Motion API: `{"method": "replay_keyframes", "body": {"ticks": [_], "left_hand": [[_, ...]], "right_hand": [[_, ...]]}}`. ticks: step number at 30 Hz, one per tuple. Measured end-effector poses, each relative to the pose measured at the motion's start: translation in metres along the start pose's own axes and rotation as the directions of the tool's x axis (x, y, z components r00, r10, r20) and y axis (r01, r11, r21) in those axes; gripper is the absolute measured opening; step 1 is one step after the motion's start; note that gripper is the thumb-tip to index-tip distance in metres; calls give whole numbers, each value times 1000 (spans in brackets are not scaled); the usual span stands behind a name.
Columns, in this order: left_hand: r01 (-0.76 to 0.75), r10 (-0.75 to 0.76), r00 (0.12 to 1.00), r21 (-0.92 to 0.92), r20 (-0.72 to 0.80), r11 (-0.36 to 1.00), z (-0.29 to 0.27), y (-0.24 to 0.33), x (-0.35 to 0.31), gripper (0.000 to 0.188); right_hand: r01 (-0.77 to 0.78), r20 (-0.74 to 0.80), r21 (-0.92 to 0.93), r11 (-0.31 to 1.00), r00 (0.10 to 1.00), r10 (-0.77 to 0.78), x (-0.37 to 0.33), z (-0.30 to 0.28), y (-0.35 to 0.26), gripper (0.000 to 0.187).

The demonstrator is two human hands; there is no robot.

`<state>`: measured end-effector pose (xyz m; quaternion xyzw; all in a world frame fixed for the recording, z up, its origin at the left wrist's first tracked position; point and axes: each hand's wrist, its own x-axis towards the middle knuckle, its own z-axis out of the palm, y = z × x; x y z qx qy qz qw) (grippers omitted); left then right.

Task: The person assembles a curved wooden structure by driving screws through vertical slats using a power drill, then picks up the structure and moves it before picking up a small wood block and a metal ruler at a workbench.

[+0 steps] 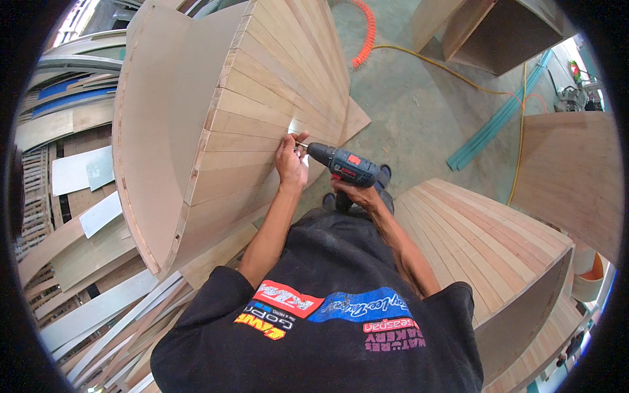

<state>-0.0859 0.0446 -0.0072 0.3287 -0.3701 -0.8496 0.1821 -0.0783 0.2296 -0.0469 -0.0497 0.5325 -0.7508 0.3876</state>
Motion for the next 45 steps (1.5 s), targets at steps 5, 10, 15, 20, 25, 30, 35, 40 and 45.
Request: {"method": "replay_keyframes", "body": {"ticks": [5,10,15,20,25,30,35,40,45], "left_hand": [[32,-33,999,-16,-1,999,-2,1,2,16],[24,-24,1000,-8,-12,1000,-2,1,2,16],[36,-36,999,-3,8,999,-5,1,3,16],[53,-52,998,32,-17,998,-5,1,4,16],[85,-84,996,28,-13,996,-3,3,3,17],[107,-104,994,73,-37,992,-7,8,-6,22],[305,-276,952,410,-129,860,-26,43,-62,27],[105,-393,864,651,314,752,56,179,-150,33],[-531,464,780,836,420,136,97,271,-125,45]], "right_hand": [[-16,10,5,1000,1000,16,0,2,-10,14],[-19,20,63,998,1000,18,0,0,-6,14],[37,66,22,999,997,-39,4,-1,-12,11],[17,37,-19,1000,999,-17,3,-1,-7,14],[1,28,77,997,1000,-3,4,2,-4,15],[3,25,-33,999,1000,-2,9,2,-9,11],[16,8,-71,997,1000,-15,10,0,-11,10],[-82,-24,-166,983,997,80,11,-1,-11,15],[-42,-11,-278,960,999,41,11,-6,-23,20]]}}
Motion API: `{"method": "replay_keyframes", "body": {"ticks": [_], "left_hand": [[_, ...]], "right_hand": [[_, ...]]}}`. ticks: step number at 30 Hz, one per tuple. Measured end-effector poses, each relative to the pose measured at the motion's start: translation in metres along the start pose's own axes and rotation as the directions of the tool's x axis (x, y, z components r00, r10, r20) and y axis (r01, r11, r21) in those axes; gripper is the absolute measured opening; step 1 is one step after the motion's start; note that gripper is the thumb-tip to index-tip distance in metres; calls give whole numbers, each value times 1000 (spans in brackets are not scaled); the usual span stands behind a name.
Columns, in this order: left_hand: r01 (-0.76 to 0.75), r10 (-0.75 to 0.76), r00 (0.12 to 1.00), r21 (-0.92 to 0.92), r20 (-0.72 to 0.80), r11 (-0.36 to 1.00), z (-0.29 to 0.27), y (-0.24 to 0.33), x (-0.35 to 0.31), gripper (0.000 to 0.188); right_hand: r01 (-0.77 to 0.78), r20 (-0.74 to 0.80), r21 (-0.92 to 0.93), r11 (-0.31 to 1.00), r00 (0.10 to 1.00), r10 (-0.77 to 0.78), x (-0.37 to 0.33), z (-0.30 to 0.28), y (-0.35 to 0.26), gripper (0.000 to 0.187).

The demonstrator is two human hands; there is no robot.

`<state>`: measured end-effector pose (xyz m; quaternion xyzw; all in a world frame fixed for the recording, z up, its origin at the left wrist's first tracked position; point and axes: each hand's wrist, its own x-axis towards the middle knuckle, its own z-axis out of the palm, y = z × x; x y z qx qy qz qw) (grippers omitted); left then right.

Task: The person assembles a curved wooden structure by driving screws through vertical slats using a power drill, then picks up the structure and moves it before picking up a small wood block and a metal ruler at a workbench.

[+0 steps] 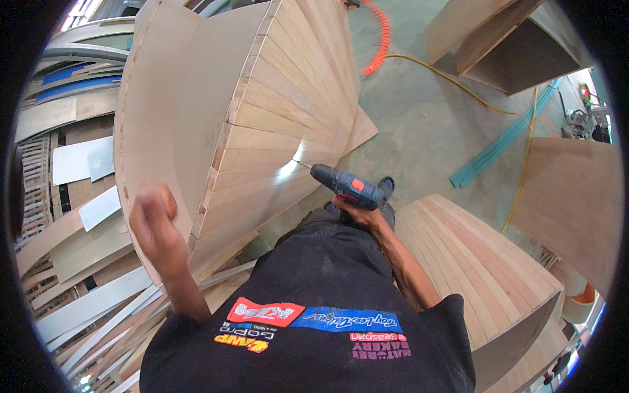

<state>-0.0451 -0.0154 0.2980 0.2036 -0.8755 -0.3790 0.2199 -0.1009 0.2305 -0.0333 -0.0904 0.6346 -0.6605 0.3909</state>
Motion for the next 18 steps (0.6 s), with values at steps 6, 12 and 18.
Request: {"method": "replay_keyframes", "body": {"ticks": [6,12,18], "left_hand": [[189,-265,944,334,198,923,47,-19,28,67],[243,-346,903,362,256,900,62,-18,34,70],[271,-351,916,342,196,900,64,-14,28,69]], "right_hand": [[11,33,-59,998,999,-10,2,-2,-5,20],[96,51,-160,982,995,-89,7,-7,1,17],[162,57,-166,973,986,-155,13,-8,6,16]]}}
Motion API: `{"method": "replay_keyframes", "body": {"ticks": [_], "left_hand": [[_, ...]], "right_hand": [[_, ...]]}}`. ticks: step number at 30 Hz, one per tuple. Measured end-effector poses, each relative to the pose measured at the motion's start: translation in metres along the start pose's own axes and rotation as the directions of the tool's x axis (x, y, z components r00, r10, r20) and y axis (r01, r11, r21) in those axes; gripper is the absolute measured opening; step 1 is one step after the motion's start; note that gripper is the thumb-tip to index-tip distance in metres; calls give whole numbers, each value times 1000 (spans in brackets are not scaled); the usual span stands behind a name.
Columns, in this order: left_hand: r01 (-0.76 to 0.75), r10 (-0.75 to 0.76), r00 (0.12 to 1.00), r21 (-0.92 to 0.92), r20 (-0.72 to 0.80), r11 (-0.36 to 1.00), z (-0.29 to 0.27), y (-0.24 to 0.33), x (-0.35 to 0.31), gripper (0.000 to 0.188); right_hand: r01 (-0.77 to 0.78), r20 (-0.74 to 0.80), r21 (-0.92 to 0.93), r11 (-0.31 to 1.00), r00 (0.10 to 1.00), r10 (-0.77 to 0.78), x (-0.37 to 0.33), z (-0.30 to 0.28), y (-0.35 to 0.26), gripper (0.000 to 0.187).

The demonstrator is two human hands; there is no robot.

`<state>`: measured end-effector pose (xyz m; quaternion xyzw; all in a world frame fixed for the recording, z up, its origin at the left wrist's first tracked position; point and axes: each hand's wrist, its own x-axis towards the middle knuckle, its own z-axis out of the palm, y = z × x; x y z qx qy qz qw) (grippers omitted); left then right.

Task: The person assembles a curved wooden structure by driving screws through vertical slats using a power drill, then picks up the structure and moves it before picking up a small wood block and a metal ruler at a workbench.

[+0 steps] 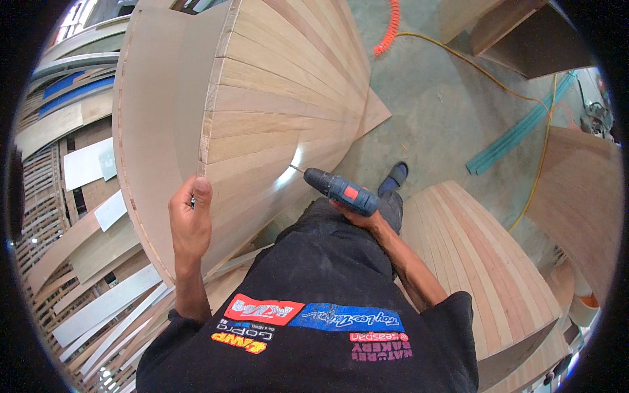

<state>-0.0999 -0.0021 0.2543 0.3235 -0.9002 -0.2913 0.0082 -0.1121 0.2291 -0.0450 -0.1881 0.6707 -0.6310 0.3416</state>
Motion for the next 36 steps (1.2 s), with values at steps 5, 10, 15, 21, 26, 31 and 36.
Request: {"method": "replay_keyframes", "body": {"ticks": [5,10,15,21,26,31,36], "left_hand": [[43,-44,999,37,5,998,-1,4,0,63],[24,-27,995,-33,-99,999,-3,3,3,61],[-223,84,852,-214,-517,951,-8,-9,-3,52],[152,-125,987,-790,96,594,35,23,-83,43],[798,-36,561,-552,827,-243,148,-43,-53,26],[717,-159,669,-687,726,-118,207,-67,-22,17],[625,-117,779,-779,617,50,235,-59,10,19]], "right_hand": [[92,71,19,996,993,-93,9,-10,-9,14],[319,156,-449,835,948,-278,35,-28,-3,25],[285,141,-290,914,957,-254,42,-52,-22,23],[-55,138,-162,985,987,78,42,-94,-40,25],[-20,61,-81,997,998,25,51,-128,-47,27],[-112,22,22,993,994,111,42,-142,-74,27],[-172,12,137,975,985,172,38,-143,-52,28]]}}
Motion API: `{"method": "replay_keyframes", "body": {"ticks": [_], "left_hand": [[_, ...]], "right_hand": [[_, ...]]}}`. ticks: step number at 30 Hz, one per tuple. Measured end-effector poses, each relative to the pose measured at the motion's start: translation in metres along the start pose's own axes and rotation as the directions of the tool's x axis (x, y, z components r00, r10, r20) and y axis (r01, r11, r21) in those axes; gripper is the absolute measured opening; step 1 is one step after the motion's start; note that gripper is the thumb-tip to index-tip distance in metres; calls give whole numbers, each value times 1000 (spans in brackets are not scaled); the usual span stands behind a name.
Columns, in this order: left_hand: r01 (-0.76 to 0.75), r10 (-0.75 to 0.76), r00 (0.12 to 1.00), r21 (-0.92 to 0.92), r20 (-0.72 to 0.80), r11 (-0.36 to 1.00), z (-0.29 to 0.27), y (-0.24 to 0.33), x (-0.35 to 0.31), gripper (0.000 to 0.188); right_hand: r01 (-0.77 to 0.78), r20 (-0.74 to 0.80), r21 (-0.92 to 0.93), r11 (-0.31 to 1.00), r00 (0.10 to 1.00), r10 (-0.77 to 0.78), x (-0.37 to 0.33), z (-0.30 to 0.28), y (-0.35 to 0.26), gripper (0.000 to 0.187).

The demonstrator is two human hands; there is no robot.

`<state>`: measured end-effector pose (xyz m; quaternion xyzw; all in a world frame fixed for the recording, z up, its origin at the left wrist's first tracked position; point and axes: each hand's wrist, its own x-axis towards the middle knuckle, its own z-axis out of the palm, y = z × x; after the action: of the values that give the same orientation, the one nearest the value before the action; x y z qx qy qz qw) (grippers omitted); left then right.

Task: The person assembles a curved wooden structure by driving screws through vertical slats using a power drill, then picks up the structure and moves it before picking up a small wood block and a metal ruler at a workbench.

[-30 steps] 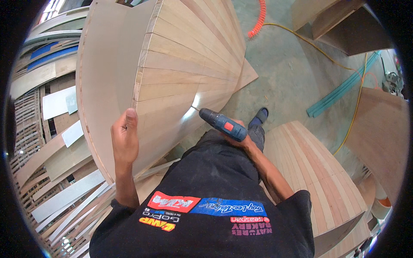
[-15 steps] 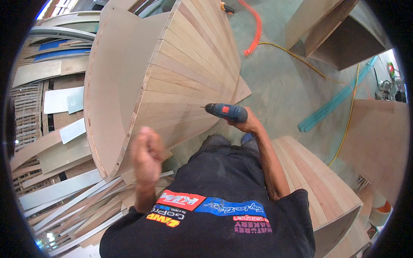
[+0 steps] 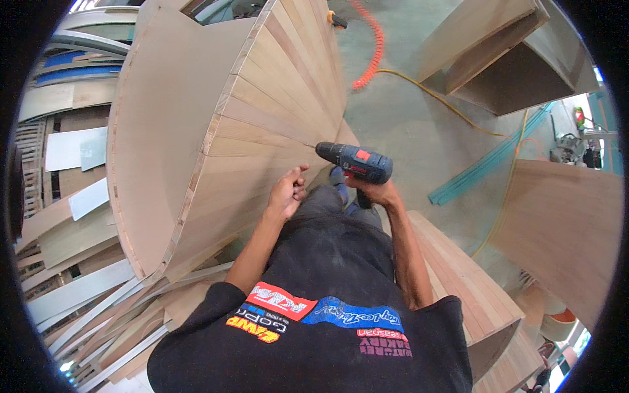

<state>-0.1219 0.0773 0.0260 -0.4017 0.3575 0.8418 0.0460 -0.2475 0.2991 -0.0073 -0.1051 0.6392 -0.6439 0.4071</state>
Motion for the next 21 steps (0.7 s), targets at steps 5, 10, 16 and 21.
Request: {"method": "replay_keyframes", "body": {"ticks": [5,10,16,21], "left_hand": [[-176,177,984,-60,9,982,21,12,26,16],[-117,127,991,-196,42,974,25,17,37,13],[-207,217,974,-142,61,968,21,12,37,13],[-230,222,973,167,66,959,21,12,20,18]], "right_hand": [[-57,-5,-58,997,998,56,-11,11,-31,26],[-185,70,115,976,982,178,-11,-8,-19,25],[-178,138,-10,984,974,177,0,-23,-48,22],[-211,266,-125,969,934,238,8,-53,-49,24]]}}
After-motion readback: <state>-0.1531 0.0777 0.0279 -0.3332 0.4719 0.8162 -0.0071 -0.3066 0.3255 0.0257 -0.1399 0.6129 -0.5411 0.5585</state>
